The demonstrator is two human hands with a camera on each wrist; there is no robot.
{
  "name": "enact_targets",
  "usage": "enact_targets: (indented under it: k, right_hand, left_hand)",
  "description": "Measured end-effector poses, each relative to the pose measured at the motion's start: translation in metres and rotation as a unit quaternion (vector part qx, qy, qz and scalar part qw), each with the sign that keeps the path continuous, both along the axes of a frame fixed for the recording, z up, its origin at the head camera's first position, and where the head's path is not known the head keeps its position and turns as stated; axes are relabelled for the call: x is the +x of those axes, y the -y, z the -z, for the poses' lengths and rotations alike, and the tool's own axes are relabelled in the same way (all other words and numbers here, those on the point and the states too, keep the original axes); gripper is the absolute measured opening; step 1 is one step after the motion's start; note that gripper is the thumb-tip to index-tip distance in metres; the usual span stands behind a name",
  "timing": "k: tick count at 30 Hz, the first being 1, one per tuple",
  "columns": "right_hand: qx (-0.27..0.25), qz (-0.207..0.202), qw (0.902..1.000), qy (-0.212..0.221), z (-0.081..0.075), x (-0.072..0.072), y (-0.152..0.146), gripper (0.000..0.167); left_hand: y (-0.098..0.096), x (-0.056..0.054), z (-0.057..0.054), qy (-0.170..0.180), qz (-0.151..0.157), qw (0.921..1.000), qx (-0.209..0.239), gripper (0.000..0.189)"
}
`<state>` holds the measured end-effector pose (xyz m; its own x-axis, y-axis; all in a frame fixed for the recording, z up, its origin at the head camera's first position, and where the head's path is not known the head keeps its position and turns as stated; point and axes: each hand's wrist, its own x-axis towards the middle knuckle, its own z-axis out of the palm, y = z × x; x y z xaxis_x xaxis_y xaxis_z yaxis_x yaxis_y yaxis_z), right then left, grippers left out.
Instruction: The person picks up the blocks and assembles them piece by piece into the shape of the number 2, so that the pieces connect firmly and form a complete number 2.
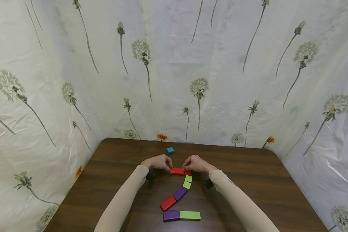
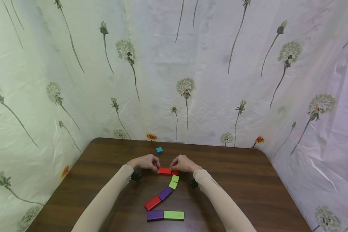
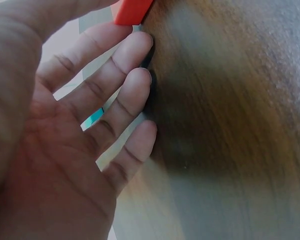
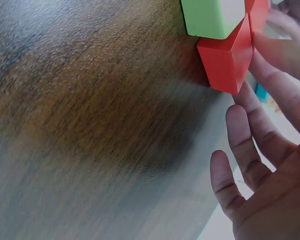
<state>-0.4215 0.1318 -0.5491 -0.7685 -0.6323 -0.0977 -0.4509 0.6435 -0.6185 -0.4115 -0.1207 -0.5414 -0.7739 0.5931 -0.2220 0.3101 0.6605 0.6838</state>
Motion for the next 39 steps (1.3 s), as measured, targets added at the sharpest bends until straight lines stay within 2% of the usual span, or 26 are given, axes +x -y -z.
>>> enact_targets:
  k: [14,26,39]
  right_hand:
    - [0.002,0.001,1.0,0.004,-0.0024,0.0033,-0.0016,0.013]
    - [-0.001,0.0,0.9999,0.013,-0.0055,0.004,-0.0014,0.014]
    - [0.001,-0.005,1.0,-0.002,0.0,0.0012,-0.0029,0.015]
  left_hand:
    - [-0.0007,0.001,0.0015,0.003,0.001,1.0,0.005,0.02]
    - [-0.0002,-0.0012,0.0028,-0.01,0.008,0.9999,0.003,0.019]
    - [0.0009,-0.0021,0.003,-0.001,0.009,1.0,0.003,0.017]
